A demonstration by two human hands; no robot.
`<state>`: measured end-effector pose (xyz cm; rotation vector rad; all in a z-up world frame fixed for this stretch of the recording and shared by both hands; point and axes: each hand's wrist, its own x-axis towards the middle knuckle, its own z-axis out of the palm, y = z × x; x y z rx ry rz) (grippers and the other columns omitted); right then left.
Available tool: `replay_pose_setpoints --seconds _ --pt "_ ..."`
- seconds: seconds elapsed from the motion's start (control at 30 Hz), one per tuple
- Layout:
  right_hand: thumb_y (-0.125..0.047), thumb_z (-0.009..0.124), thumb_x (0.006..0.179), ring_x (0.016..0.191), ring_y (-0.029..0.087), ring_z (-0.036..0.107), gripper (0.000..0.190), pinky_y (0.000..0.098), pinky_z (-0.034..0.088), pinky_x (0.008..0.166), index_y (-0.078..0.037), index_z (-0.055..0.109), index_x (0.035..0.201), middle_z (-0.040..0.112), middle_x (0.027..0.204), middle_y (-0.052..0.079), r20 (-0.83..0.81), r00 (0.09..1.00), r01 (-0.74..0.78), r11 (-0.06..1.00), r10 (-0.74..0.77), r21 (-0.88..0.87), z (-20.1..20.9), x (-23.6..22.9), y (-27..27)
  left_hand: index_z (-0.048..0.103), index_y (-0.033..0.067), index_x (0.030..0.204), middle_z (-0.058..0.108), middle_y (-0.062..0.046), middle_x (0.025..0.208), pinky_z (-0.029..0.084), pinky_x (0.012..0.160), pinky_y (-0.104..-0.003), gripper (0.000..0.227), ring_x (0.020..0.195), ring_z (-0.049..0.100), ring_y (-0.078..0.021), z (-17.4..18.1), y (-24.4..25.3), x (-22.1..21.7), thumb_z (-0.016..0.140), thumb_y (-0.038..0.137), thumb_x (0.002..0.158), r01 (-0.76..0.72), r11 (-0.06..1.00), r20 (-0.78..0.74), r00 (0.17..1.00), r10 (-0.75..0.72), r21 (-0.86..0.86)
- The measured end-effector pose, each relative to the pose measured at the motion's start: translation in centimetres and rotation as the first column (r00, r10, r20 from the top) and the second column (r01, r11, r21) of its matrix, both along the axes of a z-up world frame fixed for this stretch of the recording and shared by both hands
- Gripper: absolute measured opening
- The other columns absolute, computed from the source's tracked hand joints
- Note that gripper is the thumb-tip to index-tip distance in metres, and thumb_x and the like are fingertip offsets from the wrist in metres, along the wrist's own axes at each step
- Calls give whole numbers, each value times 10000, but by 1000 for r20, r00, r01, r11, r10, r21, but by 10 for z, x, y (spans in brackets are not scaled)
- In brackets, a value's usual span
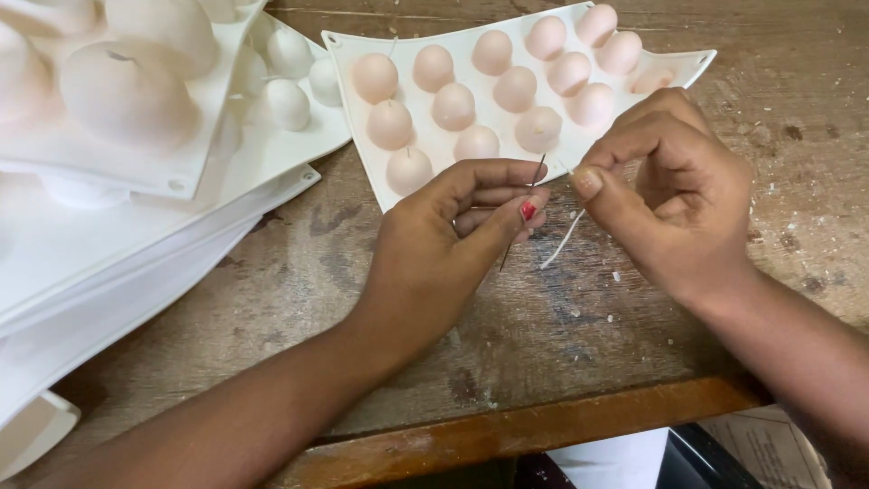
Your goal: The recorder uses a long needle to thread cotton wicks through the base of small, egg-shaped candle molds within a larger silicone tray.
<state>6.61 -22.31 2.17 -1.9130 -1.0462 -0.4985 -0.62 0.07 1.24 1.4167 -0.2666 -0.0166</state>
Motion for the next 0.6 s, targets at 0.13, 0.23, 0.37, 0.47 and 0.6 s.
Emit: replay_pose_setpoints --seconds 0.13,0.23,0.37,0.47,0.6 --pt "6 706 959 788 117 586 103 236 484 721 -22 612 928 630 912 87 -21 1000 4 1000 -5 -23 4 -3 4 637 -21 1255 745 -112 1110 637 881 -250 318 1011 736 -120 2 0 0 662 141 983 8 1000 -15 1000 -8 -12" --pt "12 706 945 792 120 588 106 238 485 721 -19 608 920 626 937 90 -30 999 11 999 -12 -44 4 -4 5 647 -17 1248 756 -111 1088 632 873 -250 300 992 733 -125 2 1 0 651 133 988 18 1000 -46 999 -17 7" --pt "22 706 951 792 121 592 111 243 492 722 -18 609 915 631 913 89 -19 1000 15 998 -16 -58 2 -2 3 635 -17 1249 752 -108 1116 632 923 -246 284 1056 741 -126 1 1 0 632 116 998 32 999 -21 999 -32 -20" --pt "23 705 952 788 119 590 110 244 493 718 -17 611 912 631 923 86 -29 999 19 998 -21 -63 2 -3 4 638 -16 1246 759 -112 1115 636 927 -244 279 1061 748 -126 1 1 0 634 119 1001 20 1000 4 1000 -20 9" --pt "24 707 947 774 115 582 111 240 486 699 -17 615 902 629 921 83 -47 998 43 996 -47 -77 4 -4 5 643 -13 1248 756 -114 1127 636 922 -242 281 1055 744 -127 1 1 0 639 122 1002 13 1000 20 1000 -13 23"
